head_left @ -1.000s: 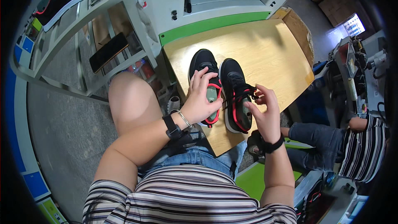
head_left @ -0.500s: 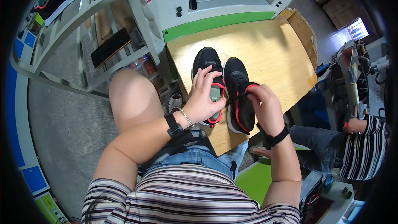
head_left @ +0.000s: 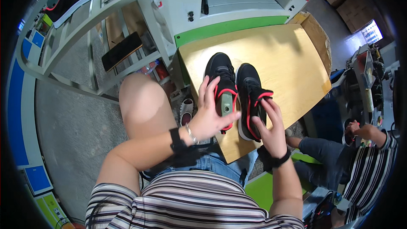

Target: The recorder is inspecting and organizing shoes at a factory workstation, checking laces and placing them on a conveyor rack.

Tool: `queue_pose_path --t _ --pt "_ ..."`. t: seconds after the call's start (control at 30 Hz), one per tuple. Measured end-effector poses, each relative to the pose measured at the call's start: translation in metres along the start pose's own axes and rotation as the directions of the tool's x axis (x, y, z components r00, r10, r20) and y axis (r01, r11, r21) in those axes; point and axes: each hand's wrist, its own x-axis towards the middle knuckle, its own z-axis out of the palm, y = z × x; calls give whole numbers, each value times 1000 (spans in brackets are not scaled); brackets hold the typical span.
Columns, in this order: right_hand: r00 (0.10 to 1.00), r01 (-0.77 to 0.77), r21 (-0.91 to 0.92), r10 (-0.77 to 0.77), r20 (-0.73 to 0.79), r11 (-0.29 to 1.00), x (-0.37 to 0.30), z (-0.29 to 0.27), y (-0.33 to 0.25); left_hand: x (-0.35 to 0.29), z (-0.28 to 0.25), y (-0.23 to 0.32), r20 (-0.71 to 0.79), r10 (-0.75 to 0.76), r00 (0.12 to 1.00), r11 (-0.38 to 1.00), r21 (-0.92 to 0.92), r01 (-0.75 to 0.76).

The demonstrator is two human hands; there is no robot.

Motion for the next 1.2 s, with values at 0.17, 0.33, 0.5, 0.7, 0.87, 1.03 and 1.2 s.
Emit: queue_pose_path --t 0.17,0.33,0.5,0.7,0.87,1.03,1.2 --pt "943 -158 323 239 -231 933 -62 41 21 -19 11 6 -39 -40 998 999 -31 39" --pt "871 -124 602 377 -314 789 -31 48 21 12 21 11 -87 -59 994 997 -45 56" --pt "796 14 896 537 -279 445 -11 -5 -12 46 -74 72 184 -362 914 427 -839 338" --pt "894 262 825 197 -403 500 110 -95 -61 113 -120 164 -53 -115 992 478 -879 8" --pt "712 504 314 -181 -679 804 331 -158 -62 277 -96 176 -557 265 788 867 -220 -447" --pt "816 133 -511 -386 -429 849 470 -126 10 398 -75 111 -608 243 756 963 245 -112" --pt "960 274 85 -278 30 958 415 -112 60 325 -44 113 -399 367 840 928 218 -302"
